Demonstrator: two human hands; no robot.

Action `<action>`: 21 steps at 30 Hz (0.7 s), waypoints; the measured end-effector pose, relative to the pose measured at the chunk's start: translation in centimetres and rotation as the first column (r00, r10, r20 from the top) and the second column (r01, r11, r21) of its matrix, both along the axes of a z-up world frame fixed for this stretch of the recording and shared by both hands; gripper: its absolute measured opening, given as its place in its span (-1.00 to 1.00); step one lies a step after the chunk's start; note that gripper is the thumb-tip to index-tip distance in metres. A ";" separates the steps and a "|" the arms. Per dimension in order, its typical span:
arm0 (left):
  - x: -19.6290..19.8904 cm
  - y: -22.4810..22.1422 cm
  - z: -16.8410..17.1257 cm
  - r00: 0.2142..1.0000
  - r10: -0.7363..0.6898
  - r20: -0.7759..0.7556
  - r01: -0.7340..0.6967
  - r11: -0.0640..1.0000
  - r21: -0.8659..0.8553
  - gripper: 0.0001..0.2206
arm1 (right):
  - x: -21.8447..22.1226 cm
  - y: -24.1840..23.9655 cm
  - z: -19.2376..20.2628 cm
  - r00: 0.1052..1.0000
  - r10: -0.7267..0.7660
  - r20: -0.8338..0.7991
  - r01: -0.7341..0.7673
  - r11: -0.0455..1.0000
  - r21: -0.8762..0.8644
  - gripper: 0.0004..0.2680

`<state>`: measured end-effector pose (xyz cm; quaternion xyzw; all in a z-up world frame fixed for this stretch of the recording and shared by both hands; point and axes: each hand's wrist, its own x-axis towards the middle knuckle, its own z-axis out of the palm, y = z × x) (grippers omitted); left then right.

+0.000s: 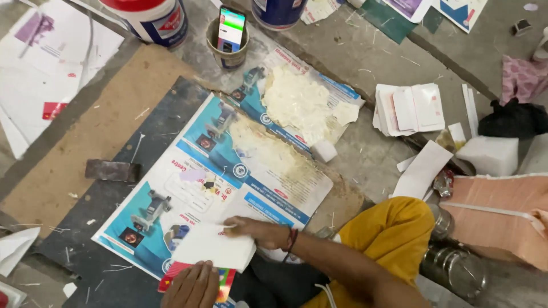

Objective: The person applies glue from a small container to the flaps of paper envelopes and then presses the flaps down to seal them.

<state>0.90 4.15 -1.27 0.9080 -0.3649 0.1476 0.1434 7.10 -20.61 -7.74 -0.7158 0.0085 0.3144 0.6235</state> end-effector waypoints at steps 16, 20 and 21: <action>0.3 -6.6 -9.1 0.359 0.407 -0.840 -0.912 0.342 -0.224 -0.64 | 1.1 1.6 3.0 0.916 0.343 0.210 -0.121 0.733 -0.669 -0.35; -0.4 -7.0 -7.1 0.498 0.279 -0.821 -0.854 0.326 -0.406 -0.64 | 2.1 0.7 5.1 0.988 0.099 0.117 -0.024 0.853 -0.521 -0.55; 0.9 -7.7 -6.9 0.503 0.278 -0.819 -0.851 0.324 -0.413 -0.64 | 2.4 0.8 5.0 0.987 0.100 0.123 -0.021 0.852 -0.524 -0.55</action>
